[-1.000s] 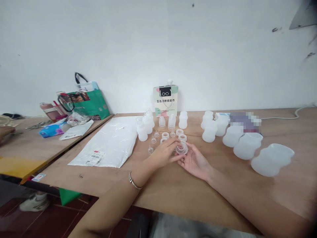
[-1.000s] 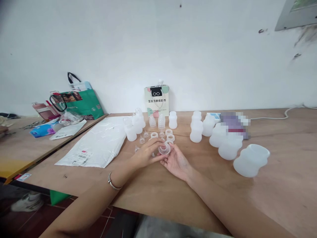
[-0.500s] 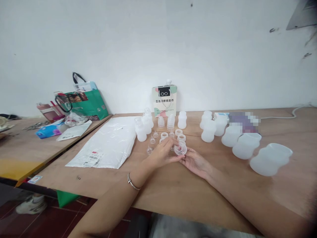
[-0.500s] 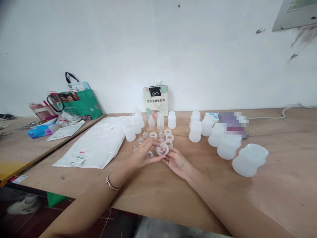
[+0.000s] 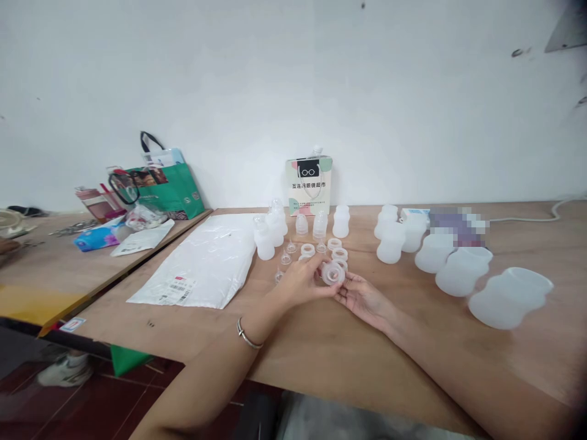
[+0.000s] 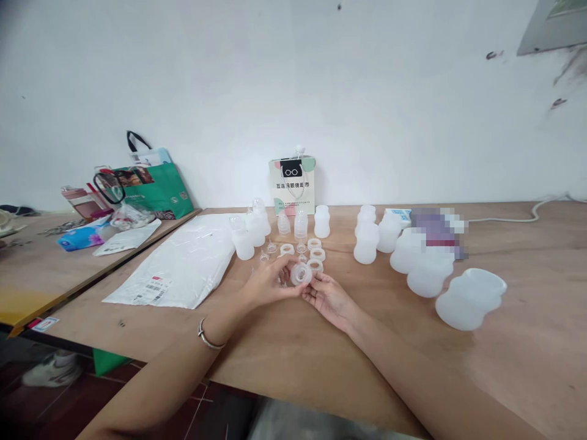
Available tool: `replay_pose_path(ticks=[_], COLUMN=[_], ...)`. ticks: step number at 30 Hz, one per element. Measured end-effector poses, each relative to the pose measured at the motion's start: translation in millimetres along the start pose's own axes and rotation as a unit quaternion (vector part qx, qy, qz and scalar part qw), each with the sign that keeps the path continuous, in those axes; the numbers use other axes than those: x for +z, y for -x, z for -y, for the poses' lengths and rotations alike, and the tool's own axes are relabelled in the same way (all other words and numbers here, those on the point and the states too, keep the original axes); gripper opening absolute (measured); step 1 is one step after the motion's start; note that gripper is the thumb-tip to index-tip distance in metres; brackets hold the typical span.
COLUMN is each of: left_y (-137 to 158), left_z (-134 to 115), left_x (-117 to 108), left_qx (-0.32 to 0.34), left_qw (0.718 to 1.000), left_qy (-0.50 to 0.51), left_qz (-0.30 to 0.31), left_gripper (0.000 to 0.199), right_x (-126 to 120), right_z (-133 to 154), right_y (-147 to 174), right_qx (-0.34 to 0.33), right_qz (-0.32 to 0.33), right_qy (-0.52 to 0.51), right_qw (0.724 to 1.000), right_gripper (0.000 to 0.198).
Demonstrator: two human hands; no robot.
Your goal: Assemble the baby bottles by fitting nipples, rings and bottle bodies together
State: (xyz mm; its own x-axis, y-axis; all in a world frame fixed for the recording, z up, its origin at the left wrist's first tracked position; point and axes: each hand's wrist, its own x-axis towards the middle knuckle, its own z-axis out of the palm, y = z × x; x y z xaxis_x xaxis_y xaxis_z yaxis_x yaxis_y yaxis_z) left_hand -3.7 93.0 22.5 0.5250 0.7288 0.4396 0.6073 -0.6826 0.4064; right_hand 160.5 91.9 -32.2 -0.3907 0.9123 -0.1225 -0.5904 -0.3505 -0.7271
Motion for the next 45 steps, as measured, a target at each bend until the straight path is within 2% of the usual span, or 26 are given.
replay_pose_path(ticks=[5, 8, 13, 19, 28, 36, 41, 45], left_y=[0, 0, 2, 4, 3, 7, 10, 10], left_z=[-1, -3, -3, -8, -11, -14, -11, -9], left_x=[-3, -4, 2, 6, 4, 7, 14, 14], left_qx=[-0.004, -0.005, -0.005, 0.005, -0.033, 0.02, 0.067, 0.06], left_qw=[1.0, 0.999, 0.998, 0.998, 0.991, 0.987, 0.978, 0.979], left_qy=[-0.018, -0.024, -0.03, -0.005, -0.039, -0.064, -0.101, -0.105], left_qz=[-0.016, -0.026, -0.047, -0.067, -0.127, -0.149, -0.172, -0.162], left_gripper=[0.04, 0.039, 0.041, 0.034, 0.039, 0.035, 0.035, 0.037], right_x=[2, 3, 3, 5, 6, 6, 5, 5], right_z=[1, 1, 0, 2, 1, 1, 0, 0], right_y=[1, 1, 1, 2, 4, 5, 5, 5], right_qx=[0.001, -0.001, -0.014, -0.034, -0.026, -0.017, -0.018, -0.019], right_qz=[-0.016, -0.003, 0.012, 0.014, 0.042, 0.045, 0.018, 0.016], right_qy=[-0.014, -0.016, 0.033, 0.085, 0.048, 0.08, 0.087, 0.092], right_qw=[1.0, 1.0, 0.999, 0.996, 0.998, 0.996, 0.996, 0.995], right_gripper=[0.006, 0.006, 0.016, 0.013, 0.008, 0.018, 0.012, 0.011])
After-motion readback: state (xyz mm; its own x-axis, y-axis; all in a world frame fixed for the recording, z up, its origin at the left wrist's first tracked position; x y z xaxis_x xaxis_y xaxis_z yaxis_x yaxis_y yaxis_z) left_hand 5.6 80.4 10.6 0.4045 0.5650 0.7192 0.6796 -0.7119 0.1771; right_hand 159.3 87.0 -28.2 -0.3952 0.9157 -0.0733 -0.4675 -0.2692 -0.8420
